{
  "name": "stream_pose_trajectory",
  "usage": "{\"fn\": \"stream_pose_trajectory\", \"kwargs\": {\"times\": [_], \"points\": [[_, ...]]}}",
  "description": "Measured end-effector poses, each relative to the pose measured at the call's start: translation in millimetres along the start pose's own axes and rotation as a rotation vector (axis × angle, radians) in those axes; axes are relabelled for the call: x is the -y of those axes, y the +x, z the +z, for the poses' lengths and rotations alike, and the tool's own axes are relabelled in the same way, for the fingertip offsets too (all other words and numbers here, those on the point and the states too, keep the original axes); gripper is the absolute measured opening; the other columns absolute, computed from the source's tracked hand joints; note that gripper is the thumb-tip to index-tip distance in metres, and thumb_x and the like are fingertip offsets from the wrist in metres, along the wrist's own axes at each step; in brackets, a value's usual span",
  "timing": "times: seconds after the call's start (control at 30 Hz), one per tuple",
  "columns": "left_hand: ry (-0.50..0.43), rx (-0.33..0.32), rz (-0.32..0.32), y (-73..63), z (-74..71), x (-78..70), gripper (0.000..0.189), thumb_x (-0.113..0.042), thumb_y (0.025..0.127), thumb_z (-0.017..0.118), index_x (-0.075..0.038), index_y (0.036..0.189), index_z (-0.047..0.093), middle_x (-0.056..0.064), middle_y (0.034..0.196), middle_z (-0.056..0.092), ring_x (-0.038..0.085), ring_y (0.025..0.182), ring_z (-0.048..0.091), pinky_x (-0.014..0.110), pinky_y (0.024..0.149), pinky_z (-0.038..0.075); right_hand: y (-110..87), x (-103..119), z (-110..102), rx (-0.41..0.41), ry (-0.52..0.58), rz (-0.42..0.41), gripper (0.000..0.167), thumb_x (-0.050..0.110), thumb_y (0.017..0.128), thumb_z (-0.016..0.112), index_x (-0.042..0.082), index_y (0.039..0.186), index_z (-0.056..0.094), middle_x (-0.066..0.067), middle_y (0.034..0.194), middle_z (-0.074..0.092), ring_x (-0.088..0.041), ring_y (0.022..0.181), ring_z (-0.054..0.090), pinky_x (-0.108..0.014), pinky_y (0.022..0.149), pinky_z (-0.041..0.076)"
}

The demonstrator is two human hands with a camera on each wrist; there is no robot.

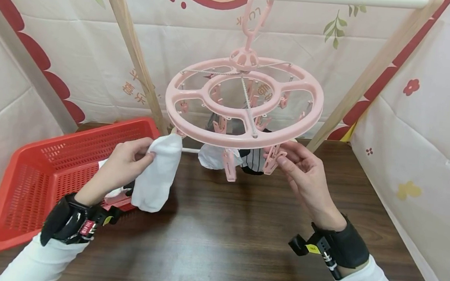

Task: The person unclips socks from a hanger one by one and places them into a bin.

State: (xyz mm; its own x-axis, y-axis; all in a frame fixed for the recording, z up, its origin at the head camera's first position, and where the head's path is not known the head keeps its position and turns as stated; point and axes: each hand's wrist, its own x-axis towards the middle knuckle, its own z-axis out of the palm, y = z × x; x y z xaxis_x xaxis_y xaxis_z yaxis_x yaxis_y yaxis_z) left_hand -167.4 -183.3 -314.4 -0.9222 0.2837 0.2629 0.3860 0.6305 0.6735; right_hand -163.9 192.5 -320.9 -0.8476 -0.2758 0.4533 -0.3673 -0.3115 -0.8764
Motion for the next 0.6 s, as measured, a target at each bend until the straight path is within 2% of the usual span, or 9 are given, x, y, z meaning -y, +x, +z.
{"fn": "stream_pose_trajectory", "kwargs": {"times": [0.3,0.6], "points": [[0.031,0.050,-0.078,4.6,-19.8,23.5,0.023,-0.001,0.094,0.055,0.005,0.116,0.059,0.025,0.105,0.066,0.034,0.091,0.063,0.049,0.075,0.052,-0.8,-0.5,-1.0,-0.004,-0.004,0.002,0.032,-0.006,0.097,0.046,-0.002,0.129,0.053,-0.016,0.118,0.064,-0.024,0.108,0.062,-0.032,0.089,0.049],[0.039,0.096,-0.159,2.8,-35.5,50.6,0.036,-0.013,0.096,0.058,0.005,0.127,0.053,0.029,0.119,0.058,0.042,0.100,0.060,0.052,0.082,0.049,-2.3,0.4,-0.7,-0.019,0.015,0.005,0.033,-0.004,0.097,0.048,-0.002,0.130,0.052,-0.018,0.121,0.062,-0.024,0.110,0.061,-0.031,0.091,0.048]]}}
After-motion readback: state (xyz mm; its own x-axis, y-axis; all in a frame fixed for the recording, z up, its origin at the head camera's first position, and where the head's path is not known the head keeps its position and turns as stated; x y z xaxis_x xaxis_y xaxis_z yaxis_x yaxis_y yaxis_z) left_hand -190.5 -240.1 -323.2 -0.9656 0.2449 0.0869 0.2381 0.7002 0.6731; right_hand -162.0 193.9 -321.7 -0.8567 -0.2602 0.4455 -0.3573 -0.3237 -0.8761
